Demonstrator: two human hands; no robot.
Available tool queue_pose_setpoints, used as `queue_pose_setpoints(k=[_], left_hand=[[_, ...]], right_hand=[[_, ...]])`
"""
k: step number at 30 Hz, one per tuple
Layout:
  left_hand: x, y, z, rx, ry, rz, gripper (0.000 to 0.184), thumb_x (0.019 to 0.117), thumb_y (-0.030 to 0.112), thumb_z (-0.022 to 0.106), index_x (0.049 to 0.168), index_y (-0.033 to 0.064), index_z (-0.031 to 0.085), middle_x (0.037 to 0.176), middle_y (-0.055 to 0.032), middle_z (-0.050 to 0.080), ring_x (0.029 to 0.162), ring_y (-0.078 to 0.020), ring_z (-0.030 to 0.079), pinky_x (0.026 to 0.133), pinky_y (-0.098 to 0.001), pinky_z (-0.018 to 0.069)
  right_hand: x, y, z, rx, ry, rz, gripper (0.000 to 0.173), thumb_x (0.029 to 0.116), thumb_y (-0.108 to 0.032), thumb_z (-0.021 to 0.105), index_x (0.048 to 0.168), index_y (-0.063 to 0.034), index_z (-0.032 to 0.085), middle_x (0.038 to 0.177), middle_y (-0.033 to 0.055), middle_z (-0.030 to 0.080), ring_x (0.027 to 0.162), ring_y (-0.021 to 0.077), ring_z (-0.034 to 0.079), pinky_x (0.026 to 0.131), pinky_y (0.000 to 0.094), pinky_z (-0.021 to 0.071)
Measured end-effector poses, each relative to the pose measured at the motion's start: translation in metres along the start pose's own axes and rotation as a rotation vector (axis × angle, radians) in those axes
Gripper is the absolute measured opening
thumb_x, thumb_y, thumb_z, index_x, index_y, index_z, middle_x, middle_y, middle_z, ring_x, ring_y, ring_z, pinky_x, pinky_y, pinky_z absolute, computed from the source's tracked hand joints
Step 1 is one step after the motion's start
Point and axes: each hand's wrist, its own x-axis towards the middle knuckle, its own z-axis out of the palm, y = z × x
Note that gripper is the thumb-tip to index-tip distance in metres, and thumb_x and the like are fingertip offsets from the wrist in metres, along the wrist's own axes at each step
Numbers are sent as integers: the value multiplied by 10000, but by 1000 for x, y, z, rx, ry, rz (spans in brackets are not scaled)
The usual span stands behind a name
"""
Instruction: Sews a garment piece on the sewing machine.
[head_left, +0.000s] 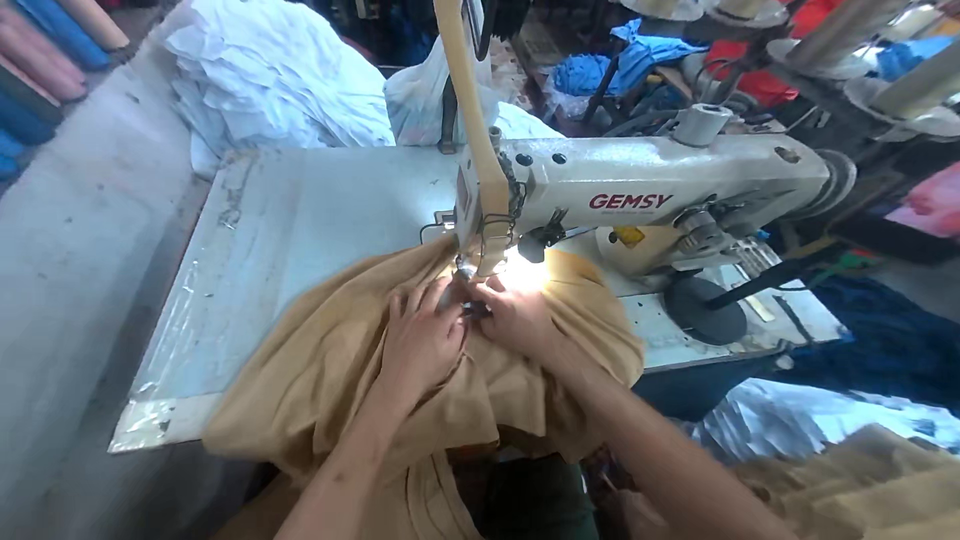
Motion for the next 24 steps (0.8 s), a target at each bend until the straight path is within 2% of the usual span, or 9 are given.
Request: queue_pose_setpoints(k=[3,6,8,10,13,15,18,21,24], left_hand=[[-1,8,-7,8,-64,-5,415,1082,439,333,1259,344,697,1613,11,416,1465,-290,386,1116,-603,306],[3,12,-10,-3,-80,-41,403,1077,433,346,1263,330,689,1595,-31,430,1471,-310,377,1124,-631,291],[3,12,-8,-6,-55,-42,397,1077,429,367,1288,322,686,1572,-55,452,1452,-321,396,1112,-644,292],[3,11,-7,-8,-71,-37,383,1064,406,407,1325,327,676,1571,-45,452,1452,-314,388,1110,-638,290],[2,8,-6,-29,-64,-8,340,1027,321,469,1281,341,695,1562,-43,457,1444,-315,387,1097,-625,295],[1,6,-5,-32,-46,-3,332,1021,325,470,1249,358,708,1549,-49,474,1438,-312,397,1097,-614,299],[0,2,-7,-71,-68,-16,336,1042,387,441,1252,379,704,1557,-5,468,1456,-269,380,1141,-590,269],[2,-5,-6,-252,58,-58,288,1024,430,543,1151,259,737,1415,9,592,1360,-209,495,1129,-537,339],[6,0,-14,-506,214,-254,398,958,347,691,1260,96,625,1286,-79,639,1207,-234,606,1031,-482,501]], right_hand=[[14,30,-9,100,-88,-86,198,873,-259,722,1040,-169,781,987,116,728,884,312,714,718,568,570],[20,21,-25,55,-158,6,177,896,-288,729,966,-137,789,966,141,744,888,347,718,740,594,555],[15,-8,-40,50,-194,171,212,925,-315,716,1024,-141,788,985,142,755,897,367,726,744,613,556],[-2,-41,-48,158,-251,350,267,967,-292,653,1179,-165,755,1082,106,723,976,312,705,832,566,569],[-30,-73,-23,221,-101,451,378,968,-215,588,1327,-150,688,1110,95,724,925,259,718,774,485,593],[-35,-80,-10,77,-44,476,454,892,-185,640,1343,-172,692,1070,100,713,816,286,714,626,491,567],[-35,-78,-8,-36,-65,458,483,865,-194,652,1346,-216,694,1051,92,720,777,289,714,582,491,550],[-36,-72,-8,-77,-63,387,498,837,-183,681,1333,-205,696,1057,99,715,764,294,713,563,491,553],[-36,-68,-9,-85,-95,366,490,849,-213,674,1338,-228,688,1095,89,721,797,293,717,582,495,555]])
